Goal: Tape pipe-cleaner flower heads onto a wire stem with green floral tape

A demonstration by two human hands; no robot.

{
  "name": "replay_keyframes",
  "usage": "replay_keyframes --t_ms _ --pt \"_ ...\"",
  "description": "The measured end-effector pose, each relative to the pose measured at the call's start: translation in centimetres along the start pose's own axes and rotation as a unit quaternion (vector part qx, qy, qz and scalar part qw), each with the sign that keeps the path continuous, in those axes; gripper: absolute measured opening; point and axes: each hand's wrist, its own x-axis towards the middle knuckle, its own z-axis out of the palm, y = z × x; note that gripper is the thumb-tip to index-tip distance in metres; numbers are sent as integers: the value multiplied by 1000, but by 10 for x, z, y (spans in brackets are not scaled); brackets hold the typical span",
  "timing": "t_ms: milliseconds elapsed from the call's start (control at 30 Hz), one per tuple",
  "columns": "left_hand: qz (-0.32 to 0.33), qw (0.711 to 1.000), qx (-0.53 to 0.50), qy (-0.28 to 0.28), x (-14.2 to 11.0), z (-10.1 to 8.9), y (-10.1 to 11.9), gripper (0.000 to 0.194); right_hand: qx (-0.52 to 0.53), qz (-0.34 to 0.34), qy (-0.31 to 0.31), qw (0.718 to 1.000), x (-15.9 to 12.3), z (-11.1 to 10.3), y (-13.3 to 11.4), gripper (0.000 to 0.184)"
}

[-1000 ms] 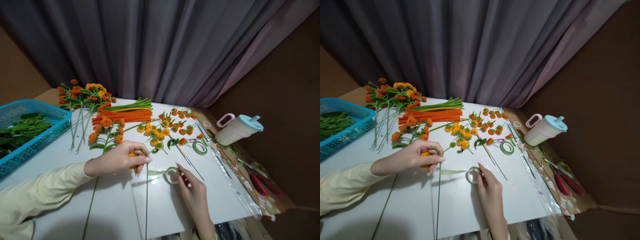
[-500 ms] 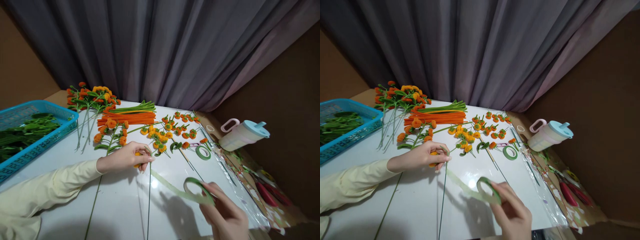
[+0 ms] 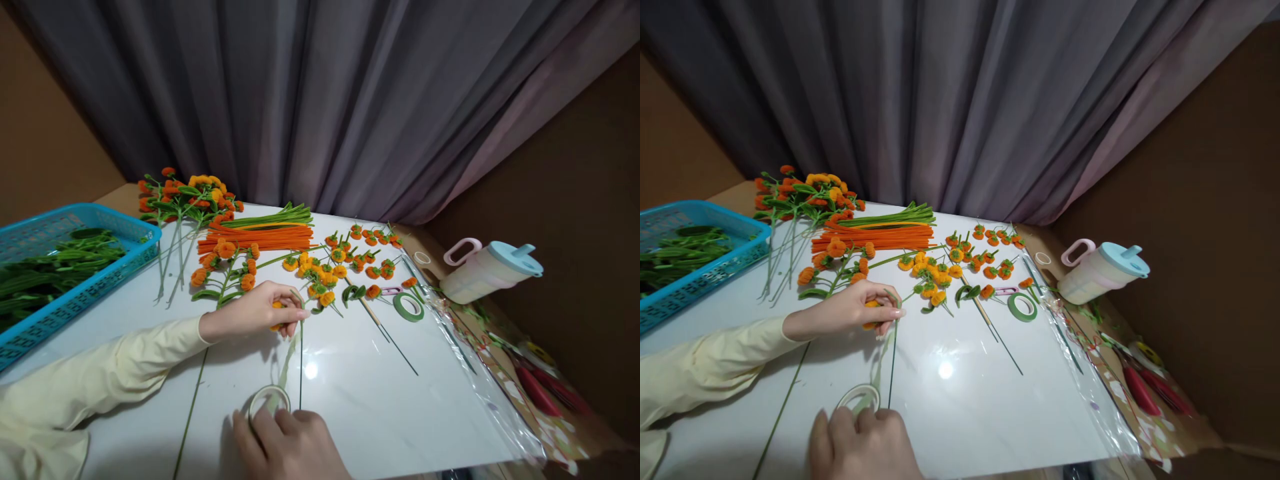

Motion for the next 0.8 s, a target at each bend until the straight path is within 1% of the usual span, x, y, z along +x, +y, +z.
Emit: replay_keyframes --t_ms 67,133,200,267,300,333,367,400,433,467,500,533,567,600,633,667,700,733,767,800 --pt "2 1000 2 3 0 -1 0 24 -65 1 -20 998 11 12 1 29" --pt "4 1000 2 8 0 -2 -1 23 -78 18 -23 997 15 13 3 28" --pt "4 1000 4 12 0 -3 -2 23 -27 19 0 999 14 3 8 25" --pt "3 1000 9 16 1 -3 -3 24 73 32 49 996 11 -17 20 30" --pt "3 1000 11 18 1 -3 -3 24 99 62 85 990 10 -28 29 31" --pt "5 1000 13 18 2 -3 -2 24 113 107 113 981 10 -40 39 30" --pt "7 1000 12 18 2 -3 -2 24 115 168 137 970 10 -51 52 29" --pt "10 1000 8 15 3 -2 -1 23 114 222 128 960 11 -60 66 26" --pt "12 1000 2 9 4 -2 0 22 112 267 132 948 12 -67 81 27" --pt "15 1000 -7 1 5 -1 1 21 138 295 117 938 14 -72 97 30" --pt "18 1000 -17 -8 7 -1 2 20 186 311 86 928 16 -75 112 36" --pt "22 999 -27 -16 8 -1 3 20 266 311 21 912 18 -75 126 42" --pt "27 999 -35 -23 10 -1 4 20 362 300 -68 880 19 -74 139 46" --pt "31 998 -41 -29 12 -1 4 20 451 282 -159 832 21 -71 150 48" --pt "35 998 -43 -33 14 -1 4 21 518 260 -234 781 21 -66 158 49" --pt "37 998 -44 -36 16 -2 4 21 567 240 -293 732 22 -61 165 51" --pt "37 998 -45 -38 18 -2 3 20 602 225 -333 690 22 -56 169 55" --pt "35 998 -46 -37 19 -3 3 18 628 219 -352 659 22 -50 170 60" --pt "29 998 -47 -35 21 -4 2 16 649 219 -358 635 22 -45 170 64" --pt "21 998 -48 -33 22 -5 2 15 666 226 -350 618 22 -40 167 66"
